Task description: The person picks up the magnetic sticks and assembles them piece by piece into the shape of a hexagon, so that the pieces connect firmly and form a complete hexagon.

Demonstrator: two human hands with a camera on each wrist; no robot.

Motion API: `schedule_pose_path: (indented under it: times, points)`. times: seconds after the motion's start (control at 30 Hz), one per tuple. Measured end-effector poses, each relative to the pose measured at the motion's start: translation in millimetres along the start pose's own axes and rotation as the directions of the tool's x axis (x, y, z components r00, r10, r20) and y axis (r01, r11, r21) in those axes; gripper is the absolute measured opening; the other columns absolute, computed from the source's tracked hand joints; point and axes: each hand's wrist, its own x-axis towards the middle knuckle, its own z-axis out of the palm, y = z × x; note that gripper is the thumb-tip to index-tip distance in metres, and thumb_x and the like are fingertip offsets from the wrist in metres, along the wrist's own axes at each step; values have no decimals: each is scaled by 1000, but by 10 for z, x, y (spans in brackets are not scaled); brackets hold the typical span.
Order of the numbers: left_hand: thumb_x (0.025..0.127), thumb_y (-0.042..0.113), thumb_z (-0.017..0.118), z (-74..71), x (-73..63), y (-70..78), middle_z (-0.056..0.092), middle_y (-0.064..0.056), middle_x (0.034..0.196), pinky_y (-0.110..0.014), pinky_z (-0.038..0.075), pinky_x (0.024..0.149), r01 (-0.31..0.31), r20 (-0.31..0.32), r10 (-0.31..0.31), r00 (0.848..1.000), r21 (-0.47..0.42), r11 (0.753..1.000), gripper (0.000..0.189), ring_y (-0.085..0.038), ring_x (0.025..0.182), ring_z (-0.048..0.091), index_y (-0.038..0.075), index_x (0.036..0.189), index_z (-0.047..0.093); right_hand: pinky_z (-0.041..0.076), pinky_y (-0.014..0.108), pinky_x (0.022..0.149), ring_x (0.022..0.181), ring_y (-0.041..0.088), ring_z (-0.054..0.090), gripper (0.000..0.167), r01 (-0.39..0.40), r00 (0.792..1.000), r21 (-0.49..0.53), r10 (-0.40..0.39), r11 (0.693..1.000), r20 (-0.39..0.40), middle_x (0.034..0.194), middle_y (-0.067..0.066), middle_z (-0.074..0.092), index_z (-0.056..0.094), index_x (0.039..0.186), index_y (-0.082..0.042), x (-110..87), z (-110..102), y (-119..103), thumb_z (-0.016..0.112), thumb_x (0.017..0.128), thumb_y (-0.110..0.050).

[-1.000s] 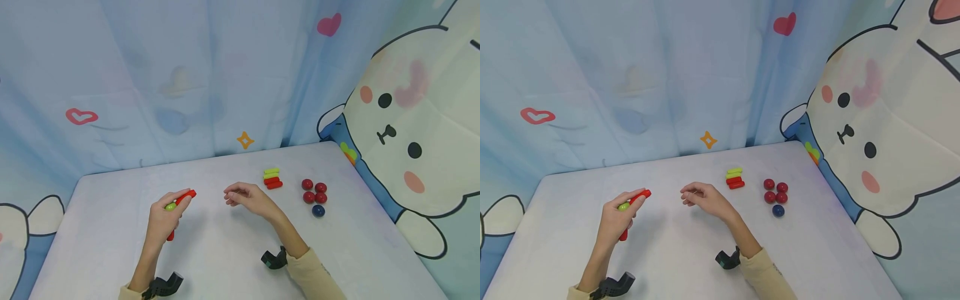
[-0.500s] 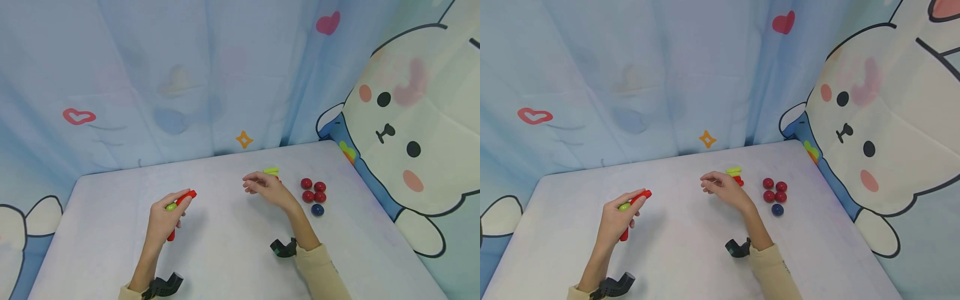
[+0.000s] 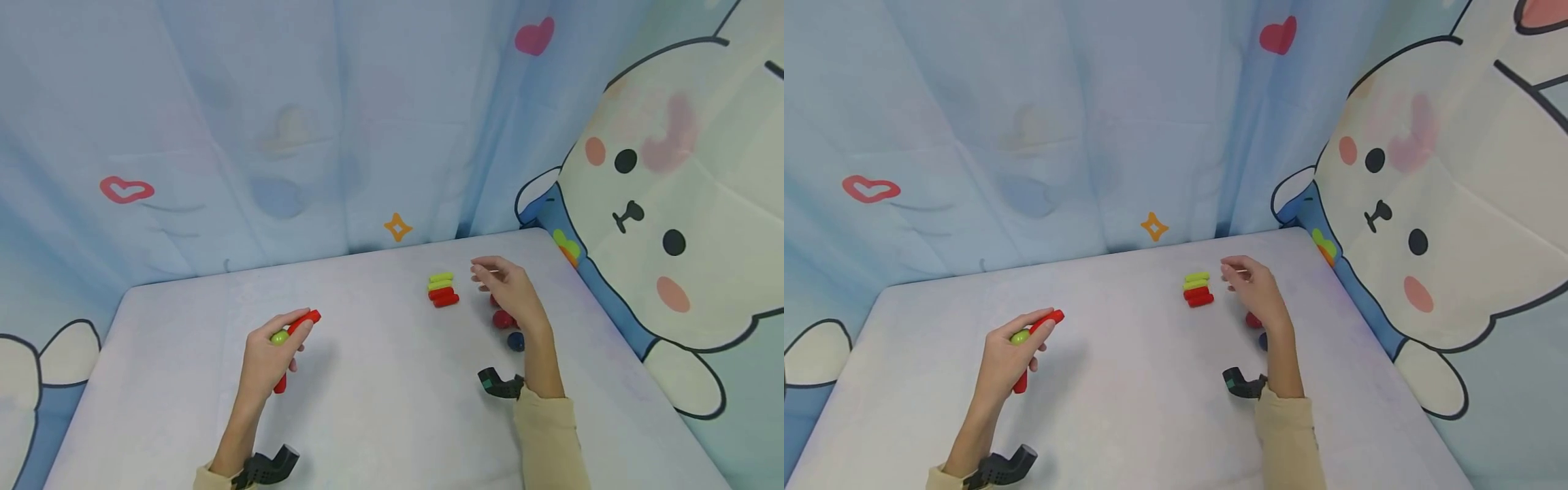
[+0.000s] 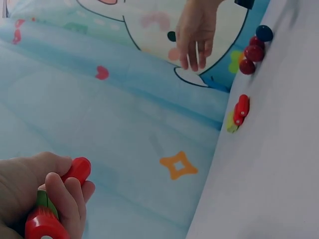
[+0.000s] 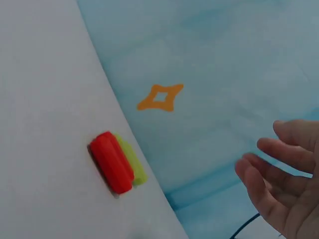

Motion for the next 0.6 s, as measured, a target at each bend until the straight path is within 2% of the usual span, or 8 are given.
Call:
schedule_pose_path:
  times: [0.07,0.17,0.33,0.6]
  points:
    - [87,38,71,5,-2,-8,64,-18,81,-28,49,47,-2,0,2,1000,-2,1000,33,-18,44,54,25,117,69,50,51,98,118,38,56,51,-55,998,-78,52,995,-43,133,19,56,51,136,-9,13,-47,75,47,100,-44]
    - [87,39,71,15,-3,-15,64,-17,81,-28,48,47,-5,1,5,1000,-7,1000,33,-19,44,54,26,117,69,46,55,100,124,39,47,47,-130,990,-183,116,975,-81,138,22,48,49,137,-6,50,-88,195,47,101,-37]
    - [87,38,71,31,-4,-12,65,-16,81,-29,48,47,5,22,-5,1000,-15,1000,34,-18,45,54,25,118,69,43,58,102,126,42,43,43,-197,980,-288,189,937,-55,141,25,43,50,137,-5,118,-74,373,50,101,-26]
    - [87,37,72,41,-12,-1,63,-13,78,-32,50,48,10,41,-9,999,-30,999,32,-18,44,53,25,117,70,43,60,101,120,44,47,36,-164,981,-437,191,885,19,133,28,52,56,131,-1,144,-6,526,53,99,-18]
